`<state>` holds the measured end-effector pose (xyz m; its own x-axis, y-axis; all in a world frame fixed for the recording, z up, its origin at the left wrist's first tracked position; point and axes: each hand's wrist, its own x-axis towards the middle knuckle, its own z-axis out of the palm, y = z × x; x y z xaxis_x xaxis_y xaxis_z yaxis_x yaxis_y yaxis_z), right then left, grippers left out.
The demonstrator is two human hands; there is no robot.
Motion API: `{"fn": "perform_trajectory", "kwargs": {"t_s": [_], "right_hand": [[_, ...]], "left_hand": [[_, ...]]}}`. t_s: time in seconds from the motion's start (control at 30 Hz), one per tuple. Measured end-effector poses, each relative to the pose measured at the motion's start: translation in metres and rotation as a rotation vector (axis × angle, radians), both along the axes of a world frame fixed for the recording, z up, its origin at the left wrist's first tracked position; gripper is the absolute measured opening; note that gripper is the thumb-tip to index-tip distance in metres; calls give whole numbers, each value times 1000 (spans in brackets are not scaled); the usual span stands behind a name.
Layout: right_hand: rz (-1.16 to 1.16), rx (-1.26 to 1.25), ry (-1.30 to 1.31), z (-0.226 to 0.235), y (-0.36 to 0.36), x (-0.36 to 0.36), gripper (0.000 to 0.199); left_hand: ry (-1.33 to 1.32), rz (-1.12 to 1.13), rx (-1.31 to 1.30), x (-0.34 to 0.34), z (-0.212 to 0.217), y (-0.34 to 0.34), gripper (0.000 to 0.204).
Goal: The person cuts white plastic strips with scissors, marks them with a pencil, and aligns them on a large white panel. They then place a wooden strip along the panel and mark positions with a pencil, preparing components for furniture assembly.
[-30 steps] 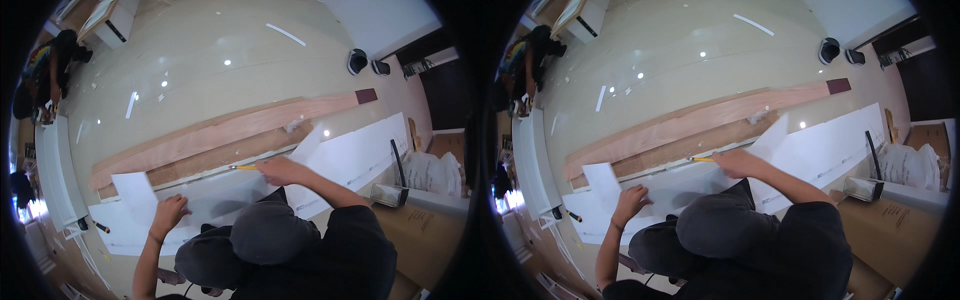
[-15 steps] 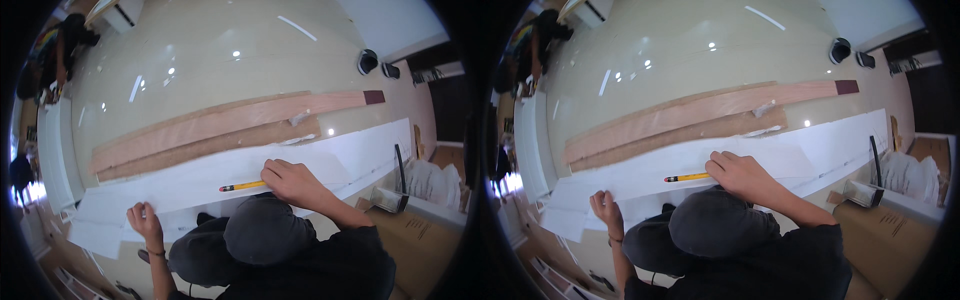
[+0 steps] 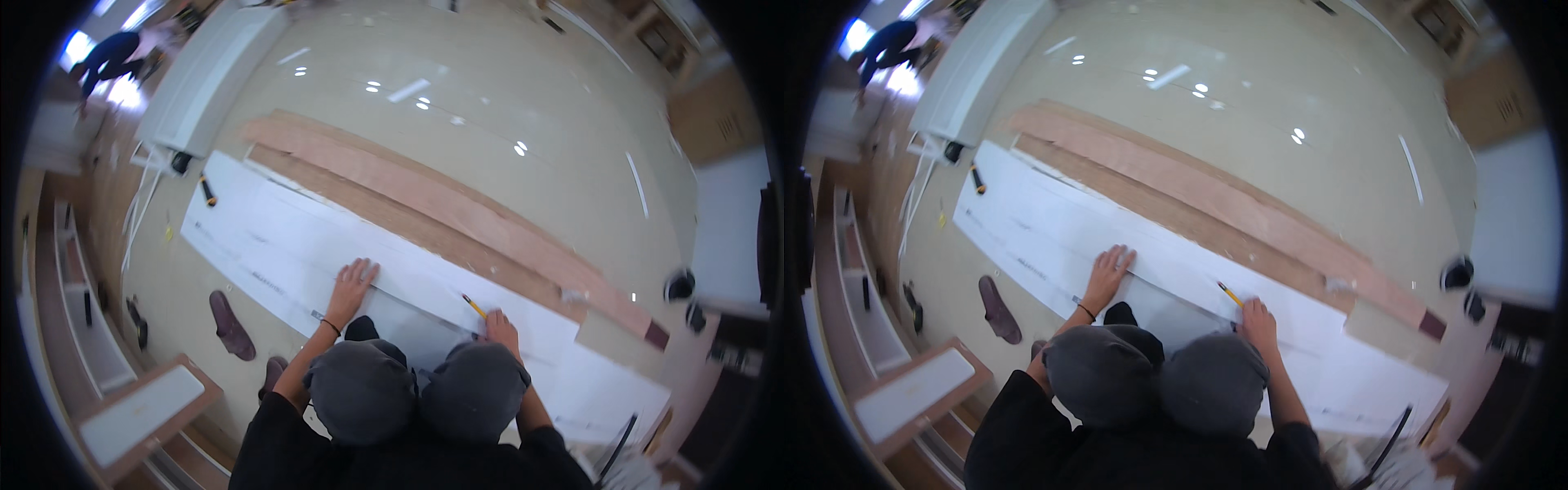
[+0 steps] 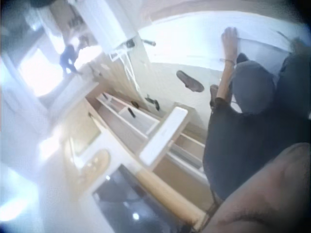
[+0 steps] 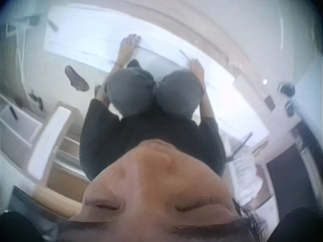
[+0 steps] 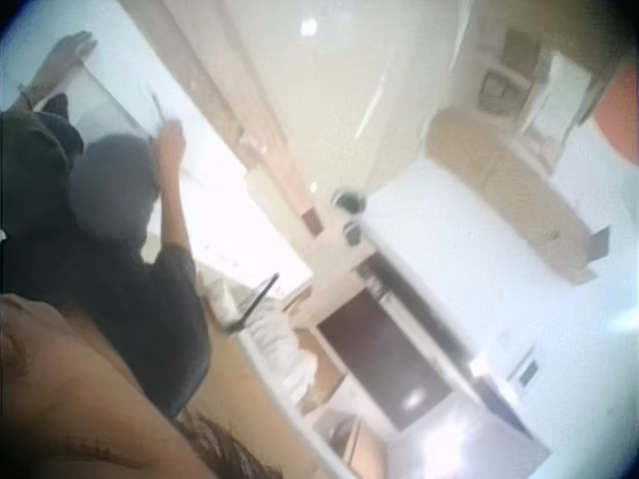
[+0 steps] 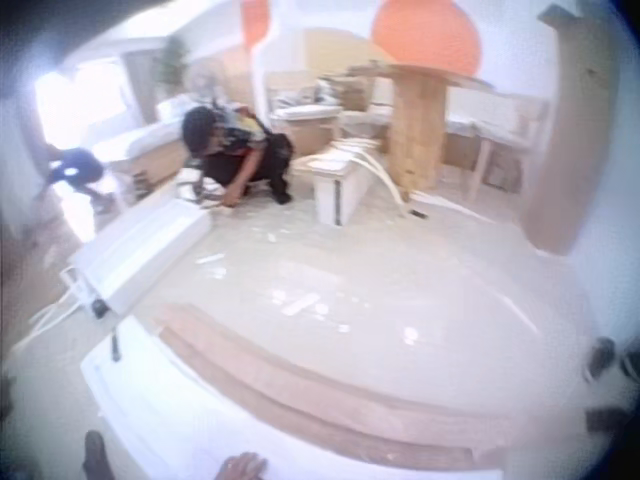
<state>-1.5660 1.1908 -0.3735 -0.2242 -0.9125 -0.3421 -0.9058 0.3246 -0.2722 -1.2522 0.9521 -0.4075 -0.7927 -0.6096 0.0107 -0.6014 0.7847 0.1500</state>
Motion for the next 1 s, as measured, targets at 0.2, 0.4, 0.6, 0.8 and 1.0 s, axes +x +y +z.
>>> {"fn": "perform_trajectory", "kwargs": {"t_s": [0.2,0.4,0.6,0.8,1.0], "right_hand": [[-262,111,-334,28,-67,8,23],[70,-27,-640,37,-162,56,23],[320,-26,-671,29,-240,88,34],[102,-370,-66,-7,-280,1,74],[16,-63,-36,-15,-268,-55,105]], "left_hand": [[230,365,164,16,23,34,56],[868,951,1067,-15,13,46,41],[1539,1088,1376,-23,-2,-14,17],[1702,1078,1380,-54,-41,-177,7],[1624,968,1378,-210,-80,-355,14]]}}
